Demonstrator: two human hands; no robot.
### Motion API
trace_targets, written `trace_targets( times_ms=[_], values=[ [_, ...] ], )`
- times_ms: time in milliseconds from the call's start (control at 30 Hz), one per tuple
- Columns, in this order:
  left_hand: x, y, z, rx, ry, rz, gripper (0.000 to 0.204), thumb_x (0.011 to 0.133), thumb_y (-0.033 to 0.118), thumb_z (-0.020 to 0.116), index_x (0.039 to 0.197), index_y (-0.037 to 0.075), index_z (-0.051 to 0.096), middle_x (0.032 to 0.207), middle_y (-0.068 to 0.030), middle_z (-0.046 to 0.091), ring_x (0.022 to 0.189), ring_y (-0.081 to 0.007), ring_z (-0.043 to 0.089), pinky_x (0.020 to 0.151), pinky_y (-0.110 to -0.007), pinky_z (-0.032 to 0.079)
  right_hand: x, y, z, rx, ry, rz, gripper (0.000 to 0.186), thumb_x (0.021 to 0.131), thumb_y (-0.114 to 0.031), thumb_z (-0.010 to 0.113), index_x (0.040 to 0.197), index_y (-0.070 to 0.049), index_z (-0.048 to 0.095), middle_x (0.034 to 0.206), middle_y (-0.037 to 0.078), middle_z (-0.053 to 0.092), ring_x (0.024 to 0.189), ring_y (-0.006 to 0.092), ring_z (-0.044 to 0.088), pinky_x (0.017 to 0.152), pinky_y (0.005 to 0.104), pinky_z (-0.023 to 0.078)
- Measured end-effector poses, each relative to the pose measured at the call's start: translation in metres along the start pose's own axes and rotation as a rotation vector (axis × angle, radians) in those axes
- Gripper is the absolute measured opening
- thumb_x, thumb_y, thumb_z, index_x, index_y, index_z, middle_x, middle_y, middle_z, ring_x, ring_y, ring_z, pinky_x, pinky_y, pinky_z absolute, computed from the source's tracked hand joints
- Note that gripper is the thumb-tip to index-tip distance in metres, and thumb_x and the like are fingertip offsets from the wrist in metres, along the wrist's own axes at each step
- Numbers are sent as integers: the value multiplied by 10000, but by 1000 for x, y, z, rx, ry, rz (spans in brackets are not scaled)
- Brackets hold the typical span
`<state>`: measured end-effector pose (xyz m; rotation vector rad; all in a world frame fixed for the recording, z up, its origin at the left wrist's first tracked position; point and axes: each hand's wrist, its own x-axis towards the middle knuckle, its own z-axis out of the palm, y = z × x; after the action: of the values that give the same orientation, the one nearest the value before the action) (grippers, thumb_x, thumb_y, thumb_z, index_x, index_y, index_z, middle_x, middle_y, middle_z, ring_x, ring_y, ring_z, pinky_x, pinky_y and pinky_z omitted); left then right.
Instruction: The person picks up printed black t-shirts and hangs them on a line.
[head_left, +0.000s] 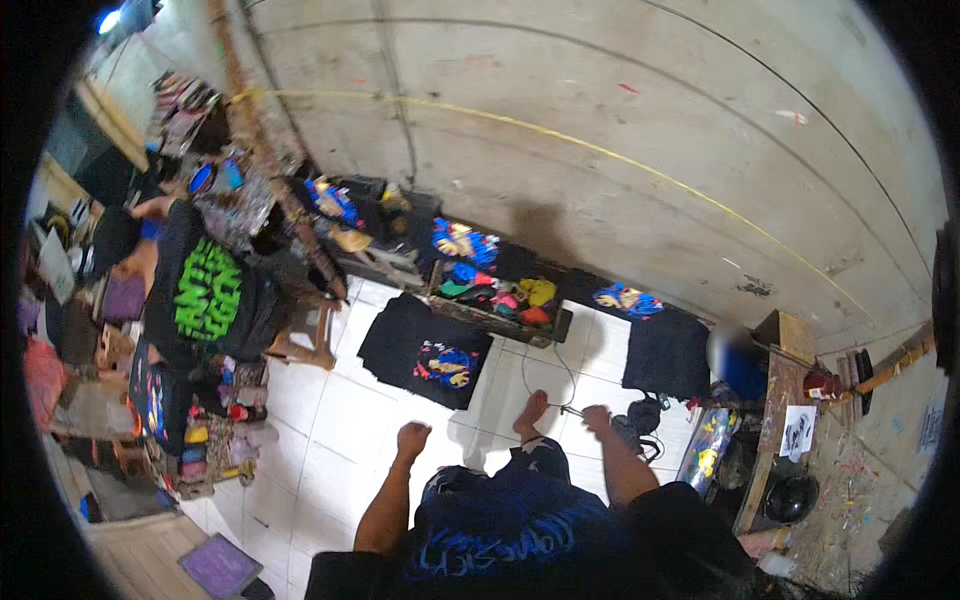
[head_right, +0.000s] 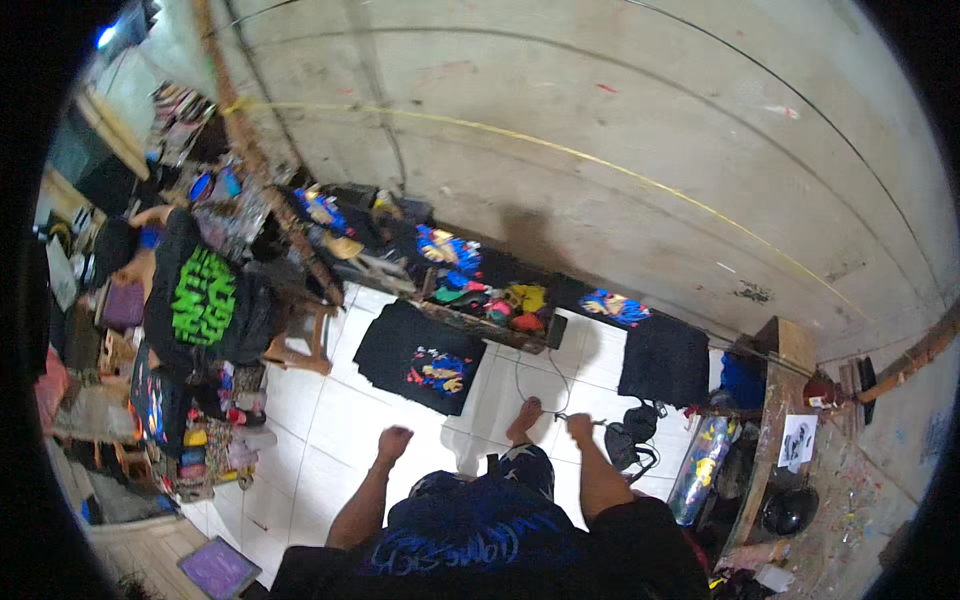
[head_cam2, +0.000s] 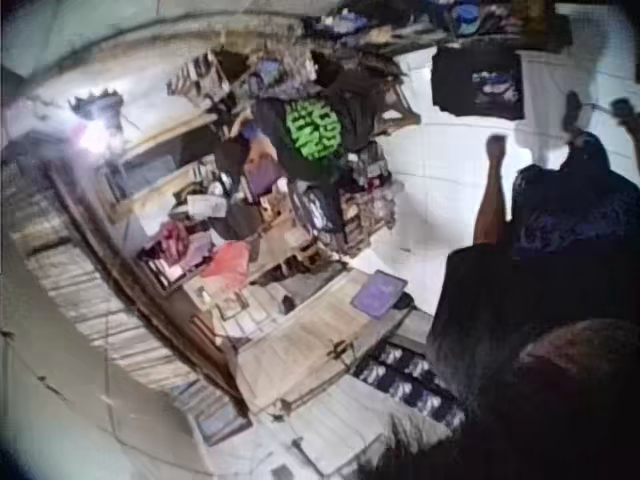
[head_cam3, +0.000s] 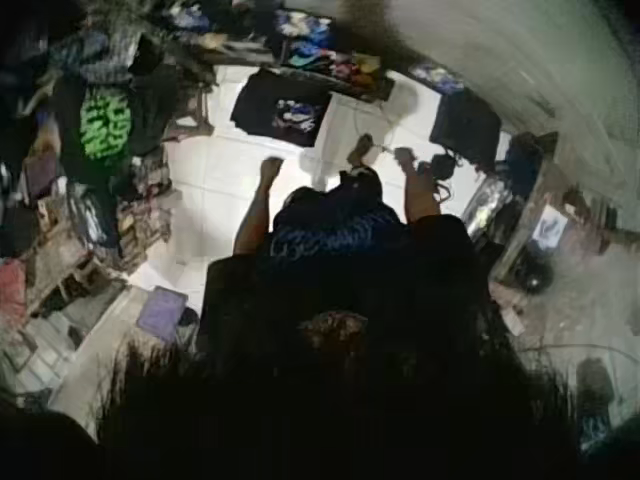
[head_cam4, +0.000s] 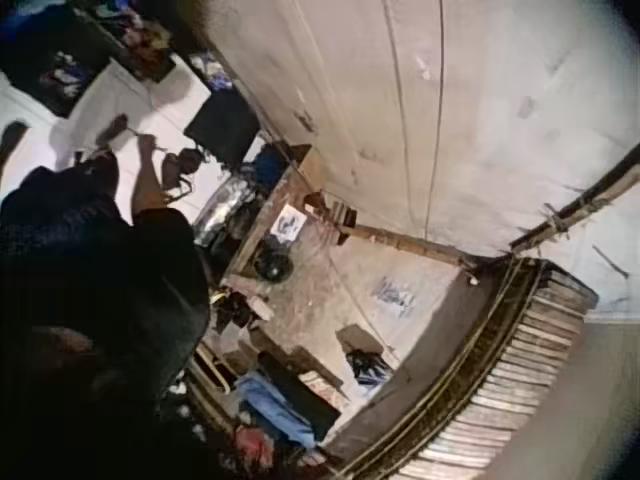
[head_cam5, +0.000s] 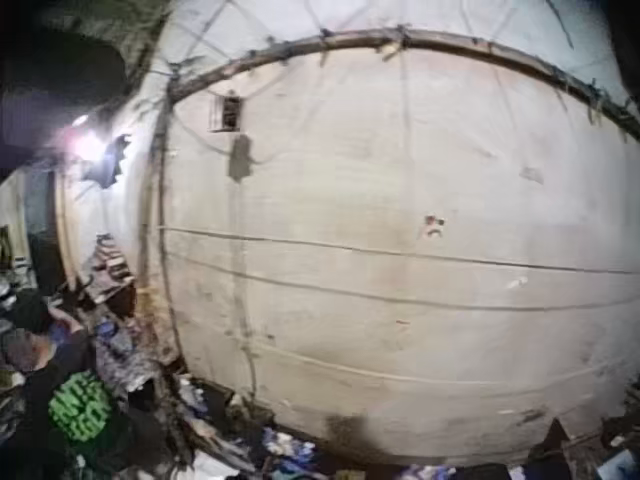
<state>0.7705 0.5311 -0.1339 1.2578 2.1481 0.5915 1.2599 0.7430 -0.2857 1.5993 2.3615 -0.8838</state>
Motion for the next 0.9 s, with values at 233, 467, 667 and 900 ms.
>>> trace_targets(
  times_ms=[233, 467, 667, 900],
  values=[
    [-347, -228, -58, -795, 313, -1083, 237, 785, 233, 574, 793, 2, 624, 716, -64, 640, 549, -162, 604, 447, -300, 452, -49, -334, 72, 85, -496, -226, 280, 724, -264, 526, 841, -45, 656, 833, 127, 656, 801, 274, 626, 732, 414, 480],
    [-537, -238, -85, -1126, 1353, -1334, 181, 813, 134, 524, 888, -23, 574, 768, -129, 625, 577, -193, 599, 397, -262, 393, 22, -554, 143, 739, -1308, -34, 157, 791, -129, 552, 871, -1, 592, 786, 137, 630, 647, 237, 630, 532, 319, 518],
    [-559, -210, 16, -1716, 1356, -1285, 183, 826, 122, 441, 885, -6, 559, 822, -175, 612, 585, -252, 600, 359, -274, 391, 36, -710, 215, 291, -940, -181, 186, 801, -211, 514, 894, -61, 575, 826, 111, 640, 644, 212, 636, 520, 326, 494],
    [-528, -261, -2, -1899, 1207, -1405, 323, 851, 229, 498, 1082, 9, 547, 932, -171, 627, 710, -295, 635, 526, -363, 479, 26, -948, 325, 401, -1347, -179, 368, 862, -317, 508, 1124, -59, 488, 1102, 157, 572, 991, 271, 575, 789, 403, 502]
  ],
)
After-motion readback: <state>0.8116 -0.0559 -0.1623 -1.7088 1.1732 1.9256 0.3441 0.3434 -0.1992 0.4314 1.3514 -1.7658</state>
